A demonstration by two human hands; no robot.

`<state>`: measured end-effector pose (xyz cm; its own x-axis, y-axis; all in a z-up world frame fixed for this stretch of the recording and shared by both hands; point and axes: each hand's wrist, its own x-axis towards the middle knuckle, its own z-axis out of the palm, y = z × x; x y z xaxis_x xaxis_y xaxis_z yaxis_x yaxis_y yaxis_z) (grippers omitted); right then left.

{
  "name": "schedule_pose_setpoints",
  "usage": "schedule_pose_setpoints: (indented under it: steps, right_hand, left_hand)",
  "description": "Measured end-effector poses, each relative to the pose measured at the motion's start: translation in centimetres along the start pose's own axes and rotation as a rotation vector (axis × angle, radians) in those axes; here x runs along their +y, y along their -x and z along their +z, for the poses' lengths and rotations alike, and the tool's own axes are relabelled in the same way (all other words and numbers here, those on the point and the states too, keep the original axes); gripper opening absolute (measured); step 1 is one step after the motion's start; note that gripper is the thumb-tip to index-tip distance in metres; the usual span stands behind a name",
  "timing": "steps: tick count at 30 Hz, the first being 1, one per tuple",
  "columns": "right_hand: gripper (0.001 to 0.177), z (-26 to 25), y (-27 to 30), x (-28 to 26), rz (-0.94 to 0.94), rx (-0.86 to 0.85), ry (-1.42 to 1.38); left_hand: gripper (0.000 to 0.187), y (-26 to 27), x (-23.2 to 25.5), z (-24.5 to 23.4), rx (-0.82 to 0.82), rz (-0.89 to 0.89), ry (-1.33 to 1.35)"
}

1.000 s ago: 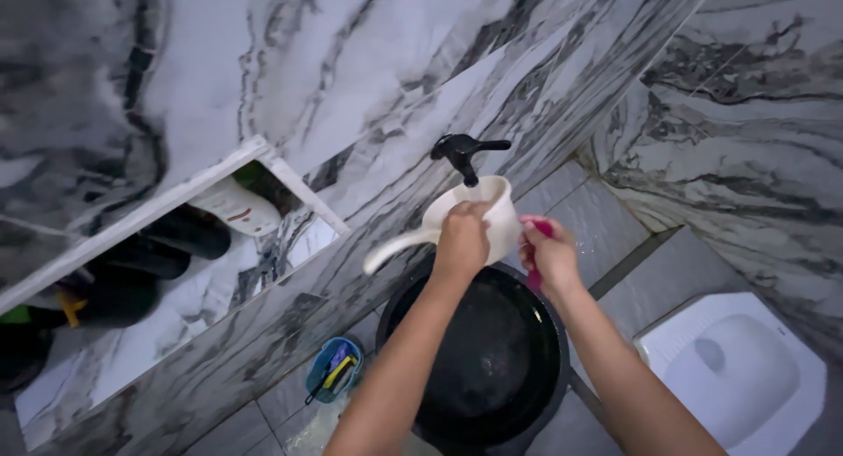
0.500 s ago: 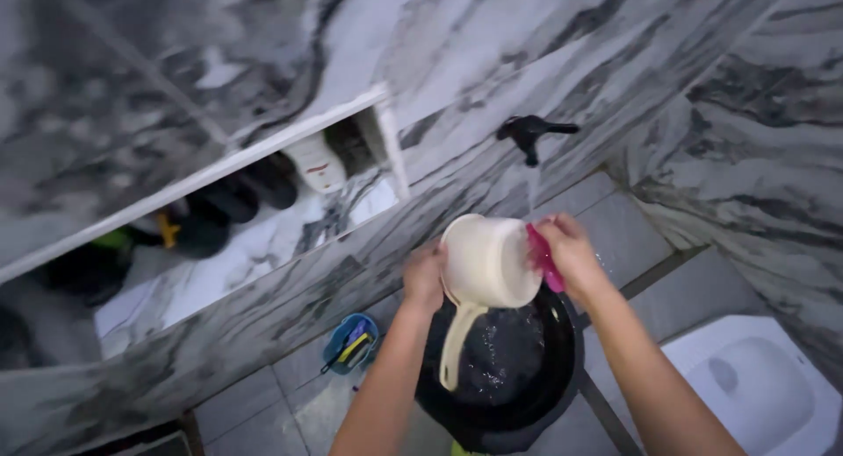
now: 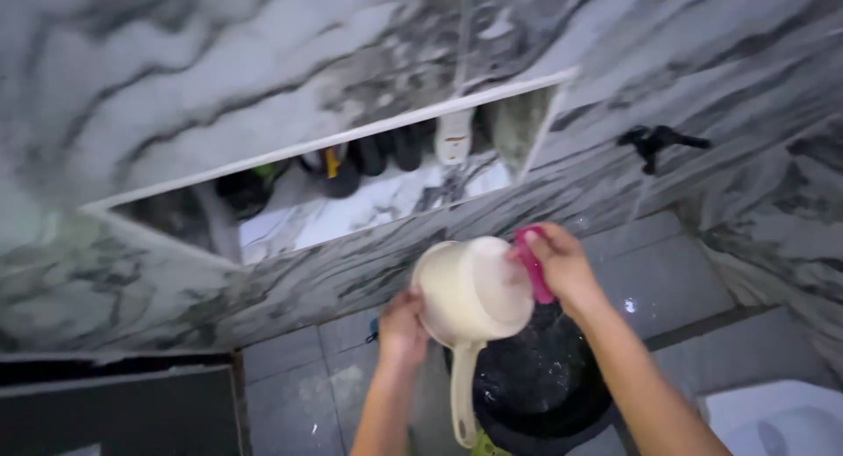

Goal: The recorder is cleaning a plastic water bailer (gayung) with a sponge and detergent in a bathroom setting.

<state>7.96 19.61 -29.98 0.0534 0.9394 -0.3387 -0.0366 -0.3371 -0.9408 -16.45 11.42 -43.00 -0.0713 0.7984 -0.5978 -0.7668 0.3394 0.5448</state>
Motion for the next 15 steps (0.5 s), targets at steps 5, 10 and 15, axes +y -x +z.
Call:
schedule_pose_setpoints:
  steps: [5,10,15]
  right_hand:
    - [0.018,11.9,2.2,1.0,-0.256,-0.263,0.134]
    - [0.016,22.1,4.0,0.2,-0.6,-0.337,0.158]
    - [0.018,31.2,4.3,-1.4,-0.663,-0.264,0.141]
  left_hand:
    - [0.018,4.5,7.1,-8.7,0.138,0.246,0.086]
    - [0.023,9.5,13.3,-12.9,0.304,0.344,0.167]
    - [0.023,10.8,15.8,-17.9,0.384,0.376,0.24]
